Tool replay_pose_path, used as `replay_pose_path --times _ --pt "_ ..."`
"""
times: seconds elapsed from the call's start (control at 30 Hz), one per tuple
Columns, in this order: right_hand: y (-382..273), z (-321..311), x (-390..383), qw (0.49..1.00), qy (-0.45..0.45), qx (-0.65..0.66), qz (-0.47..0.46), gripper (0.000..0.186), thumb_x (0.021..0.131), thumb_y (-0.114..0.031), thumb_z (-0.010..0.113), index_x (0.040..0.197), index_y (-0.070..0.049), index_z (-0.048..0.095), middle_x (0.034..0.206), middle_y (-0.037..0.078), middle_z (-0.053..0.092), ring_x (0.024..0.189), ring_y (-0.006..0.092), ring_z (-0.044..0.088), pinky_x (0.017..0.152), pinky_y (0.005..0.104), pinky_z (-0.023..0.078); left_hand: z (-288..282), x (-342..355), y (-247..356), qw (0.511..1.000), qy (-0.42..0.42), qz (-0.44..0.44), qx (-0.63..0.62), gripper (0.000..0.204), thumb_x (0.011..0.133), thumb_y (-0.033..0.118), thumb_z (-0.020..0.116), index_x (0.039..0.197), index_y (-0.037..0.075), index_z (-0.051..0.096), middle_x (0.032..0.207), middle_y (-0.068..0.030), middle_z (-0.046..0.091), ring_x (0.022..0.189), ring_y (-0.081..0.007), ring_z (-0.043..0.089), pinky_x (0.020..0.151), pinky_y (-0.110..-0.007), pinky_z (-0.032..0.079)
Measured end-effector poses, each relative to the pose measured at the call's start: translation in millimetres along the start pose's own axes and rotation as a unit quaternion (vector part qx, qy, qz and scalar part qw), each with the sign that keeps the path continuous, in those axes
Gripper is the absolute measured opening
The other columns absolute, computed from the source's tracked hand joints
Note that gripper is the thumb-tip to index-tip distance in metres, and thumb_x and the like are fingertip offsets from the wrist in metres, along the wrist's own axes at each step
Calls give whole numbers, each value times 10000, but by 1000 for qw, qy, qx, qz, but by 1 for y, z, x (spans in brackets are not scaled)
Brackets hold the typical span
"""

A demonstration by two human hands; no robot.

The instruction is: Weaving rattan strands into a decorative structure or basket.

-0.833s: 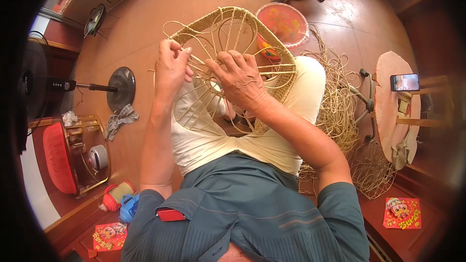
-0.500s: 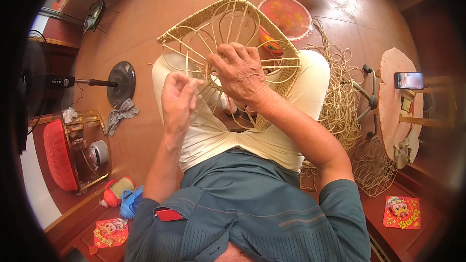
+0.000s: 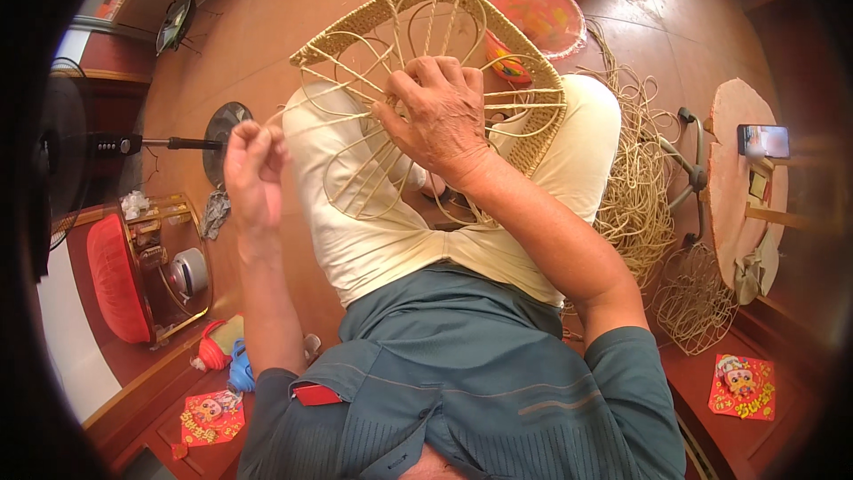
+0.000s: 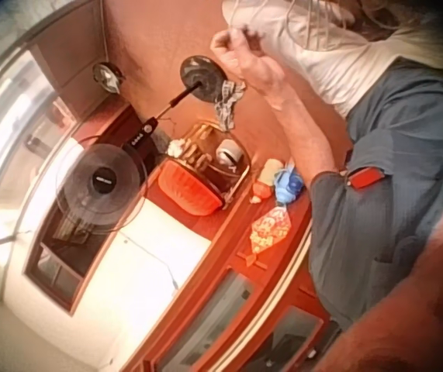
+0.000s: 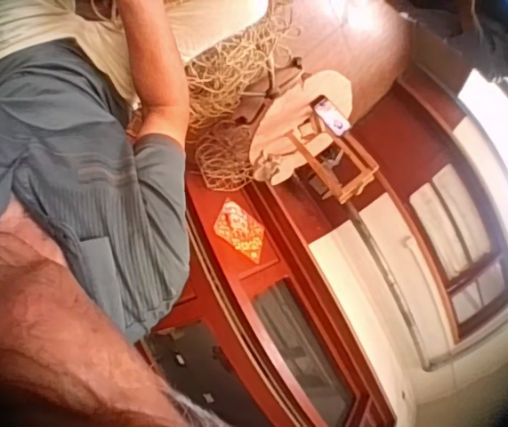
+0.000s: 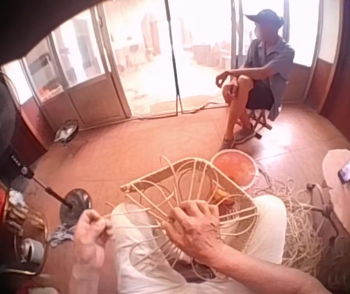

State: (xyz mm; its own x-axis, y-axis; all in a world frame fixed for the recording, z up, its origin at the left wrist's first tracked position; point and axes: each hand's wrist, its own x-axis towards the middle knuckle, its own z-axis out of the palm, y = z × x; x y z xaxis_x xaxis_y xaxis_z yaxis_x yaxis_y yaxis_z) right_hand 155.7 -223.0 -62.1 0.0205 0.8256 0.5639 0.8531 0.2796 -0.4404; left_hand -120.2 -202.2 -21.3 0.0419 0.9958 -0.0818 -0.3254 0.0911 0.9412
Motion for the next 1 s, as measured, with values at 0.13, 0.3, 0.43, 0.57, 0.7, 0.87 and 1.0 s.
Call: replay_pose_path --times 0.13,0.3,0.43,0.57,0.7,0.87,1.0 --pt "-3 2 1 1000 7 0 16 205 882 -380 813 925 -199 727 1031 -5 660 1100 244 614 915 458 411 6 34 6 1000 7 23 4 206 1057 49 704 1230 34 593 1084 -107 729 1027 -181 750 940 -322 635" --pt "-2 4 2 1000 11 -1 28 194 860 -355 809 900 -190 714 1008 -2 656 1092 247 617 902 457 415 49 11 1 863 48 298 404 297 1025 -19 683 1320 10 660 1254 -153 718 1186 -283 724 992 -367 598" --pt "-5 2 3 999 9 2 32 204 848 -358 814 897 -188 714 1007 3 655 1092 249 619 900 456 418 55 1 -18 747 -62 343 567 266 975 -27 686 1208 84 748 1174 -112 743 1148 -328 696 986 -428 561" --pt "-3 3 2 1000 13 4 29 211 848 -370 819 903 -192 720 1010 3 656 1096 252 619 904 458 421 48 10 -30 706 -114 337 613 244 935 -35 715 1159 56 749 1171 -116 756 1118 -341 690 975 -446 554" --pt "-2 3 2 999 7 11 31 206 856 -373 817 909 -195 727 1009 2 658 1094 254 623 907 460 423 48 16 -30 672 -168 318 648 212 928 -17 725 1123 64 731 1114 -93 744 1081 -337 665 954 -460 547" --pt "1 -1 3 1000 -3 6 19 187 873 -373 812 905 -205 737 1006 -3 663 1090 251 631 911 460 426 52 27 -23 621 -216 323 681 206 916 -4 738 1104 79 725 1052 -70 727 1054 -319 662 921 -433 550" --pt "1 1 1 1000 1 10 16 176 878 -368 812 904 -209 743 1010 -7 664 1093 247 631 914 456 426 39 30 -33 604 -211 400 656 221 895 7 760 1102 83 745 1036 -60 733 1018 -304 685 933 -425 564"
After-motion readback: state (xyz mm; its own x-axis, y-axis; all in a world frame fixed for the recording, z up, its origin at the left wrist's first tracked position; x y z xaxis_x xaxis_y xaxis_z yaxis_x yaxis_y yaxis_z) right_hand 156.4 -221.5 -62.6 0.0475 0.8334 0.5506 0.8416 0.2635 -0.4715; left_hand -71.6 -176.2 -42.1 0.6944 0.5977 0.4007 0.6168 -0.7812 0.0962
